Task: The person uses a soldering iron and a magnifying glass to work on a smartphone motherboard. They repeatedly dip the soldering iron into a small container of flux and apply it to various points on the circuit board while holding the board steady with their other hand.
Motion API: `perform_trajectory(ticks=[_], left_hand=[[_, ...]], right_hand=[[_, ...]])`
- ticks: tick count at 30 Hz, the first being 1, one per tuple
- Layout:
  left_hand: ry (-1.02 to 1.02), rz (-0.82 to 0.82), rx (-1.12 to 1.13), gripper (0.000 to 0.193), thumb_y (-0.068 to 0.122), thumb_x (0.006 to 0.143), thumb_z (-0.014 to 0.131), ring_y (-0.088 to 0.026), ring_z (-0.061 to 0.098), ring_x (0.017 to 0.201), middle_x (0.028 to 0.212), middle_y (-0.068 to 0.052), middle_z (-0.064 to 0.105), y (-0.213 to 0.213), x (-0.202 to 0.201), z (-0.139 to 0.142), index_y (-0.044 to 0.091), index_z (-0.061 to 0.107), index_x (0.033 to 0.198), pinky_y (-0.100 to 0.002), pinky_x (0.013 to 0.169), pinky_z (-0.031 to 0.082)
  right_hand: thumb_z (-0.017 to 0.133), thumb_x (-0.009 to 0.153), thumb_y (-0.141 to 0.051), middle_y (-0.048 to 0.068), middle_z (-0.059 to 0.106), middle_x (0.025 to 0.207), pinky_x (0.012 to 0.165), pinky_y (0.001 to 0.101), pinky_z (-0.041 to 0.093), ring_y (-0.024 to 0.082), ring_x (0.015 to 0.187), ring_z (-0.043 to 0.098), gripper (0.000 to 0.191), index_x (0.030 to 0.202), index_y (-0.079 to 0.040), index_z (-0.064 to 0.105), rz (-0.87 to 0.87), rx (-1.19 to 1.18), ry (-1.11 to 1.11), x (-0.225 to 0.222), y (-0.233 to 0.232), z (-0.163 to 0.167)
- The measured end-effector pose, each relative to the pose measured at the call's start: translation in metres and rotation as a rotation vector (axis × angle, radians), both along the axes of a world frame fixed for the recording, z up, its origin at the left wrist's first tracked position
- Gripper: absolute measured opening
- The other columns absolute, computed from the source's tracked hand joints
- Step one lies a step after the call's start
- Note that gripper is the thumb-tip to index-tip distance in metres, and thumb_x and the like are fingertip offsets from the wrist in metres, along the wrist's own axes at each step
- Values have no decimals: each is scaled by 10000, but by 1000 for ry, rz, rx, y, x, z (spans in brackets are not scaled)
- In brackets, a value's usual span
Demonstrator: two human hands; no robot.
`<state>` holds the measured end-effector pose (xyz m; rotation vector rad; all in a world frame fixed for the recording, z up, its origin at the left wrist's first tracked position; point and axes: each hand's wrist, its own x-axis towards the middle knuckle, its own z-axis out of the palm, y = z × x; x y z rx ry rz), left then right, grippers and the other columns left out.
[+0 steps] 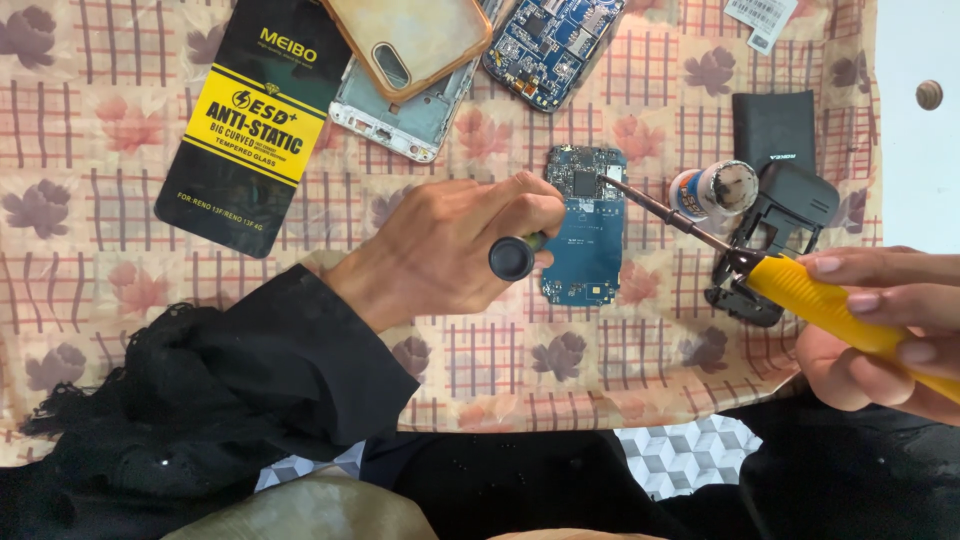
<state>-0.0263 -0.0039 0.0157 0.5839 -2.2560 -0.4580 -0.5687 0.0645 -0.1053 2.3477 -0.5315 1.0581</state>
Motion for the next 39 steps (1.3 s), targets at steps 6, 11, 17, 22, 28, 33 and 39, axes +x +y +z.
perform_trajectory(ticks=[6, 11, 17, 22, 28, 33, 39], left_hand=[[5, -8, 2, 273, 189, 984, 744, -202, 665, 717, 1124, -25, 605, -1, 0, -1, 91, 527, 1118, -361, 635, 543], [14, -20, 8, 286, 189, 985, 747, -202, 665, 719, 1120, -27, 602, -1, 0, -1, 86, 521, 1126, -361, 636, 541], [17, -23, -11, 304, 184, 979, 751, -208, 663, 720, 1123, -32, 606, -1, 1, -1, 79, 517, 1142, -364, 630, 535], [18, -23, -19, 305, 185, 980, 753, -208, 664, 721, 1123, -33, 605, -2, 0, -1, 82, 516, 1142, -363, 629, 535], [18, -22, -12, 306, 186, 977, 754, -210, 665, 724, 1130, -32, 606, -1, 0, -1, 84, 516, 1141, -362, 635, 538], [15, -17, -16, 310, 182, 971, 756, -214, 663, 719, 1134, -34, 609, -1, 0, -1, 82, 520, 1145, -366, 631, 535], [16, -24, -15, 307, 176, 983, 753, -206, 663, 708, 1126, -35, 607, -1, 0, 0, 74, 514, 1147, -359, 612, 531]], right_hand=[[495, 1017, -17, 128, 674, 984, 800, 171, 598, 97, 954, 737, 189, 1102, 143, 439, 136, 178, -156, 18, 1, 9], [553, 971, -54, 124, 632, 961, 814, 196, 614, 154, 941, 748, 193, 1006, 88, 428, 205, 320, -222, 46, 1, 40], [614, 959, -34, 121, 623, 948, 782, 144, 563, 129, 901, 700, 226, 1015, 87, 431, 112, 510, -137, 8, 11, 21], [485, 1034, -90, 119, 630, 937, 788, 211, 609, 138, 897, 734, 253, 1064, 154, 427, 165, 169, -152, 6, 10, -1], [577, 995, -106, 117, 613, 953, 773, 205, 612, 171, 884, 732, 217, 1029, 66, 448, 180, 341, -127, 34, 4, 41], [520, 1016, -100, 100, 598, 1029, 821, 194, 593, 105, 951, 703, 266, 1062, 151, 445, 162, 276, -64, 32, 9, 36], [410, 1074, -49, 149, 572, 1123, 907, 219, 585, 100, 1062, 681, 247, 1141, 175, 331, 171, 226, -103, 10, 9, 7]])
